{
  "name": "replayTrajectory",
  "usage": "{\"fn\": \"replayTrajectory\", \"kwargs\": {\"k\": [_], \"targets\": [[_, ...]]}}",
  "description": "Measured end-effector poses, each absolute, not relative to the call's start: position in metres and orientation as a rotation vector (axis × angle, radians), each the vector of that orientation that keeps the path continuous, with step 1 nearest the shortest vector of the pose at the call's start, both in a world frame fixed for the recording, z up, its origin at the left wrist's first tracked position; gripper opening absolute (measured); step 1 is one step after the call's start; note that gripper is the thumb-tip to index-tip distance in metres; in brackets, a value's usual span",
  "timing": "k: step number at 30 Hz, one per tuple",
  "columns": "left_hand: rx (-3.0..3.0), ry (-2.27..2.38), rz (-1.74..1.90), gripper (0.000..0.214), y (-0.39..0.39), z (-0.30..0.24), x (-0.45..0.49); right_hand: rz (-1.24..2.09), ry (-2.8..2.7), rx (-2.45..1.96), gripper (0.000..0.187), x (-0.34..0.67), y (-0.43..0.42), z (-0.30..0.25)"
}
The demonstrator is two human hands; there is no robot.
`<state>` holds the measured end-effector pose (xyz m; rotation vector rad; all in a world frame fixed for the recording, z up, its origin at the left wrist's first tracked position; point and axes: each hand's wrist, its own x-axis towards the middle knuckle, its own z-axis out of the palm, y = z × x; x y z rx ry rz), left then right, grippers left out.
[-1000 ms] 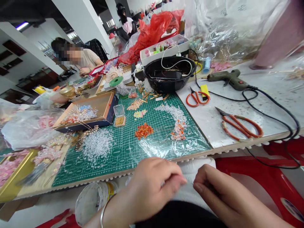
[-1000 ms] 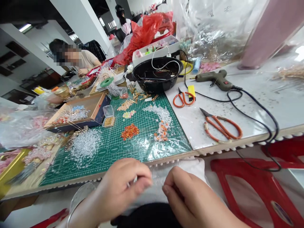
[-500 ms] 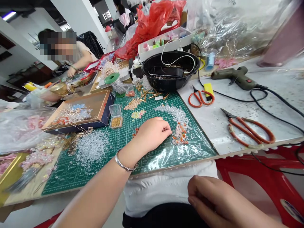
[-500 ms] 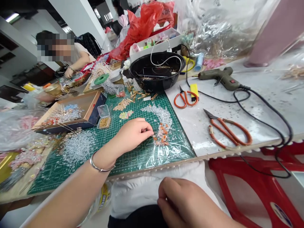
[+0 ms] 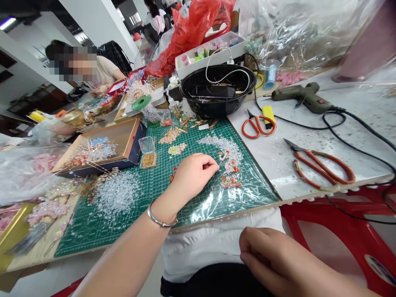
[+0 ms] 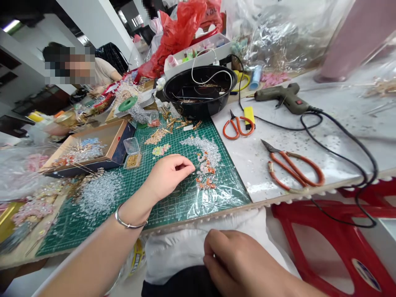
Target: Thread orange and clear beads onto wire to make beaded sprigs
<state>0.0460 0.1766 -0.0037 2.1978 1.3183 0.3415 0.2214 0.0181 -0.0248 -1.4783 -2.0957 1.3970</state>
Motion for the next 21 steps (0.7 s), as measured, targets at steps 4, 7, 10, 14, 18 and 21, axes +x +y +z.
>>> {"fn": "replayTrajectory", "kwargs": {"k": [4,7,10,14,18,21], "targets": [[2.231,1.351,0.304,0.02,0.174,-0.003,0.045,1.406,-2.108,-1.478,0.019,0.222,0.018,-0.023],[2.26,1.355,0.247,0.018,0.173,-0.001,0.04,1.397,-2.086,-1.492,0.019,0.223,0.016,-0.024],[2.297,1.414,0.264,0.013,0.162,0.01,0.033,1.383,-2.019,-1.497,0.017,0.226,0.013,-0.026],[2.461,1.363,0.621,0.015,0.118,0.034,0.025,1.321,-1.846,-1.488,0.02,0.23,0.011,-0.022],[2.592,0.76,0.522,0.015,0.07,0.042,0.026,1.379,-1.679,-1.391,0.021,0.231,0.009,-0.019],[2.538,0.754,0.449,0.005,0.062,0.041,0.027,1.398,-1.623,-1.406,0.025,0.232,0.004,-0.024]]}}
